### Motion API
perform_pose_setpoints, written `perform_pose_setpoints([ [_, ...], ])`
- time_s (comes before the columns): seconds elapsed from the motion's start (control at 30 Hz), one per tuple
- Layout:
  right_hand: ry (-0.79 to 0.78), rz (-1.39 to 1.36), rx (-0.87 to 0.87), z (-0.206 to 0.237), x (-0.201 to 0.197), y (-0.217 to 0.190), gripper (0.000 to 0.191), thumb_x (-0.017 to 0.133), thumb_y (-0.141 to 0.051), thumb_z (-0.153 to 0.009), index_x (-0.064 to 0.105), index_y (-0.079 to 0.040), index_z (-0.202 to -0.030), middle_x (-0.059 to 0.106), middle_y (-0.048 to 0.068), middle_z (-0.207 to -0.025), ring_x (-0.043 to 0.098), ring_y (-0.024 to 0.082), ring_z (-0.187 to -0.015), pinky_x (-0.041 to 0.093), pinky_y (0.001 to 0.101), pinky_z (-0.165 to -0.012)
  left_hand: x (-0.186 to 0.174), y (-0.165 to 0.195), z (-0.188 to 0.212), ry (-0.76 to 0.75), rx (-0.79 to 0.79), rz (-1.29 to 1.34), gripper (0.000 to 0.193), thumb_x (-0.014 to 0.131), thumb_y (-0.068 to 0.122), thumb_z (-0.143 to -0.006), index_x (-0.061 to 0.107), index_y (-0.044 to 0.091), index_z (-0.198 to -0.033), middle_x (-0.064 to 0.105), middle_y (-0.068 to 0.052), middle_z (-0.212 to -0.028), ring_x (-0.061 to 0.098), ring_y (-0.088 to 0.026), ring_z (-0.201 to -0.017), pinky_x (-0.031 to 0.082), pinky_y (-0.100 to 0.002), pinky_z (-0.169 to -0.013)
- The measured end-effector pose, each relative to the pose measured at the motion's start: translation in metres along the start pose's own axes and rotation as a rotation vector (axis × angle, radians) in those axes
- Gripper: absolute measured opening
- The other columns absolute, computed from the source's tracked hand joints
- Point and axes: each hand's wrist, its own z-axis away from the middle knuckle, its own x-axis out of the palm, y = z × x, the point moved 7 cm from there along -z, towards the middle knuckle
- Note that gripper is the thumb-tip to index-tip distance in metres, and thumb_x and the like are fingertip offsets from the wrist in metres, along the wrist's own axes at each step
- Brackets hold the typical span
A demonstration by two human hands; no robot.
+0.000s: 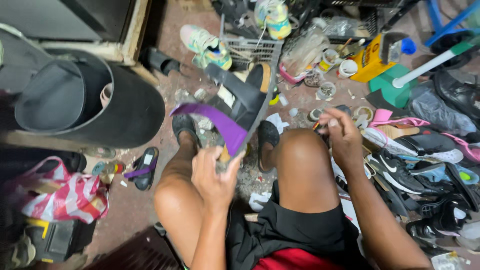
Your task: The person sits on the floor repairing sandals. They first work the buckle and strap of a blue sandal on their lap, then pick up a black sandal with a purple strap, apply glue from a squeeze bottle along the sole edge, and press the sole and strap areas together by hand.
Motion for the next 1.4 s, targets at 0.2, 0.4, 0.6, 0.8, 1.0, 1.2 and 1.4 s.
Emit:
perform_pose_setpoints([
  [0.2, -0.419, -0.410, -0.272, 0.046, 0.091, -0.129, 0.076, 0.049, -0.050, -0.110, 0.026, 0.000, -0.162, 0.044, 0.013, -0.158, 0.047, 0.021, -0.144, 0.042, 0.0360, -0.117, -0.007, 0.047, 0.011, 0.007, 0.050, 0.053, 0.049, 0.095, 0.016, -0.069, 0.059, 0.005, -0.100, 0.065, -0.012, -0.094, 0.062, -0.034, -0.086, 0.053, -0.044, -0.084],
  [0.4, -0.507, -0.776, 0.030, 0.061, 0.128, -0.083, 0.070, 0.049, -0.045, -0.109, 0.028, -0.001, -0.160, 0.049, 0.013, -0.150, 0.052, 0.021, -0.134, 0.042, 0.0397, -0.113, -0.016, 0.065, 0.020, -0.012, 0.135, 0.057, 0.051, 0.096, 0.019, -0.071, 0.056, 0.005, -0.099, 0.059, -0.010, -0.089, 0.061, -0.034, -0.085, 0.055, -0.045, -0.089],
  [0.6, -0.533, -0.726, 0.087, 0.072, 0.135, -0.056, 0.059, 0.039, -0.044, -0.112, 0.039, 0.000, -0.152, 0.056, 0.010, -0.142, 0.055, 0.017, -0.127, 0.044, 0.0337, -0.108, -0.016, 0.064, 0.028, -0.066, 0.184, -0.007, 0.048, 0.095, 0.018, -0.071, 0.056, 0.006, -0.097, 0.059, -0.012, -0.087, 0.061, -0.036, -0.084, 0.052, -0.045, -0.083],
  [0.8, -0.426, -0.332, 0.120, 0.072, 0.129, -0.055, 0.059, 0.030, -0.043, -0.112, 0.046, -0.004, -0.153, 0.058, 0.008, -0.114, 0.050, 0.014, -0.091, 0.044, 0.0299, -0.082, -0.011, 0.058, 0.033, -0.119, 0.075, 0.004, 0.047, 0.095, 0.016, -0.073, 0.057, 0.004, -0.098, 0.061, -0.012, -0.087, 0.063, -0.032, -0.075, 0.051, -0.039, -0.069],
  [1.0, -0.451, -0.192, -0.034, 0.067, 0.134, -0.084, 0.060, 0.025, -0.044, -0.114, 0.046, -0.001, -0.149, 0.058, 0.015, -0.130, 0.052, 0.024, -0.117, 0.041, 0.0369, -0.105, 0.000, 0.043, 0.036, -0.225, -0.177, 0.237, 0.048, 0.094, 0.021, -0.071, 0.058, 0.004, -0.097, 0.063, -0.008, -0.085, 0.064, -0.020, -0.070, 0.053, -0.030, -0.065],
  [1.2, -0.533, -0.072, -0.129, 0.075, 0.134, -0.111, 0.059, 0.024, -0.043, -0.113, 0.047, 0.000, -0.146, 0.058, 0.024, -0.142, 0.052, 0.038, -0.135, 0.037, 0.0430, -0.116, 0.005, 0.018, 0.031, -0.215, -0.467, 0.501, 0.021, 0.072, 0.017, -0.097, 0.062, 0.002, -0.106, 0.065, -0.004, -0.092, 0.060, -0.011, -0.084, 0.052, -0.027, -0.079],
  [1.4, -0.501, 0.101, -0.128, 0.072, 0.137, -0.115, 0.055, 0.029, -0.040, -0.111, 0.044, -0.002, -0.147, 0.060, 0.027, -0.135, 0.056, 0.047, -0.127, 0.044, 0.0479, -0.104, 0.011, 0.003, 0.032, -0.197, -0.565, 0.400, 0.014, 0.073, 0.012, -0.097, 0.063, 0.003, -0.097, 0.062, -0.001, -0.084, 0.056, -0.007, -0.078, 0.049, -0.024, -0.072],
])
